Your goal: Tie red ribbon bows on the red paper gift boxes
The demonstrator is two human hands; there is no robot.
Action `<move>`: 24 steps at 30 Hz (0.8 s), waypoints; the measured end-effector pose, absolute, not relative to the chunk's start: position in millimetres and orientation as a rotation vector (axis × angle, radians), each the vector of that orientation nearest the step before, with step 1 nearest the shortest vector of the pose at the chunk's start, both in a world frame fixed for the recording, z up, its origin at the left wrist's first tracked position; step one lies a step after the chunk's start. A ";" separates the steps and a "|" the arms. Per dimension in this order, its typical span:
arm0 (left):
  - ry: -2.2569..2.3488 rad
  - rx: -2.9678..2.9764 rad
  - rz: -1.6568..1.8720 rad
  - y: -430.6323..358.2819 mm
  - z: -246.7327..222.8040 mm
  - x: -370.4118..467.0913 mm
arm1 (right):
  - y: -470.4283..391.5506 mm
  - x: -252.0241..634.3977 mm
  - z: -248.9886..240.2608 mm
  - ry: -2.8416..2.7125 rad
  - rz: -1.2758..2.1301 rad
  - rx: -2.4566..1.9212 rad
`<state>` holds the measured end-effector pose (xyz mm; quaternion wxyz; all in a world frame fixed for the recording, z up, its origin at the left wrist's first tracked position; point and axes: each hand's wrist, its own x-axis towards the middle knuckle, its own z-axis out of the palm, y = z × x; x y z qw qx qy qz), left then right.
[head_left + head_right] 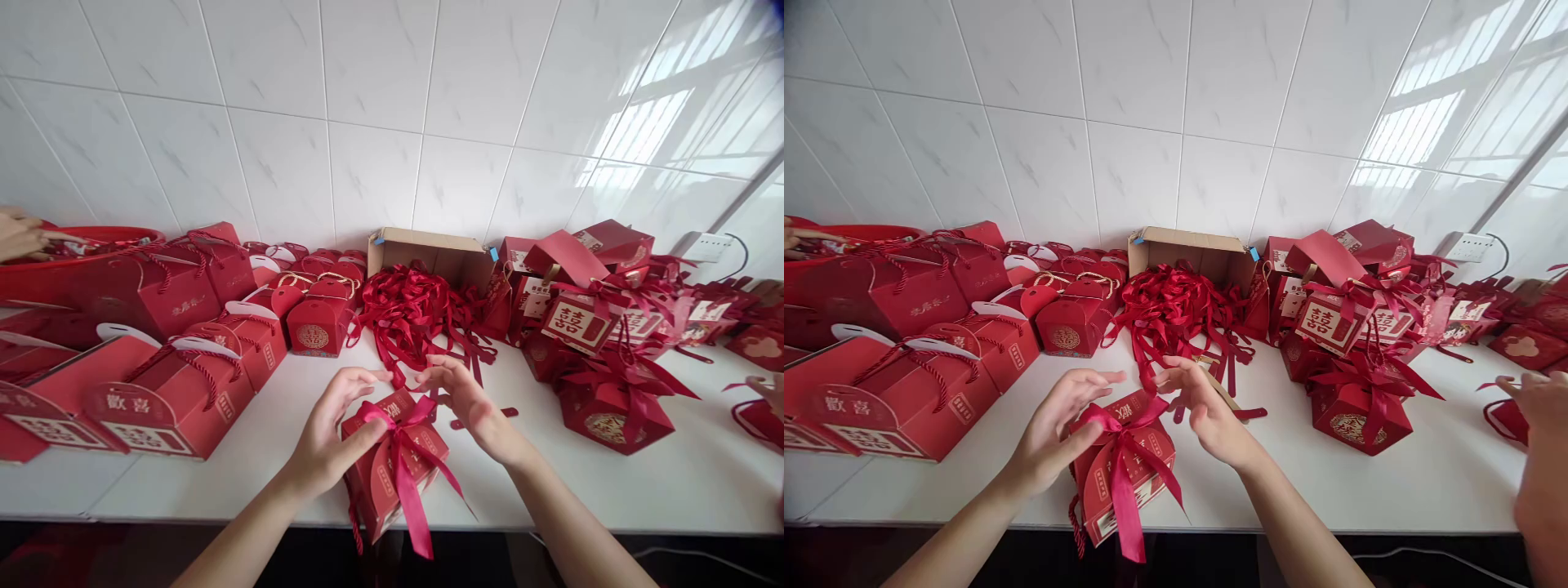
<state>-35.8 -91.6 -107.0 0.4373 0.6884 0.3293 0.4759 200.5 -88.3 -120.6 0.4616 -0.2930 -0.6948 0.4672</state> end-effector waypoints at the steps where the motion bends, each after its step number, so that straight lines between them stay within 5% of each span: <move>1: 0.812 1.672 1.266 -92.5 -112.4 -38.4 | -86.7 206.0 -123.0 -1.813 1.206 -0.664; 7: 0.926 1.386 1.335 -112.7 -139.0 -39.0 | -84.3 217.6 -127.7 -2.182 1.557 -0.531; 14: 0.870 1.271 1.249 -124.6 -142.4 -13.6 | -97.1 223.1 -134.6 -2.061 1.239 -0.658; 19: 0.978 1.404 1.277 -97.3 -172.2 -31.8 | -136.4 286.0 -110.0 -1.687 0.837 -0.990; 24: 1.076 1.316 1.292 -78.9 -195.8 -48.9 | -161.6 385.9 -69.2 -0.928 -0.058 -1.134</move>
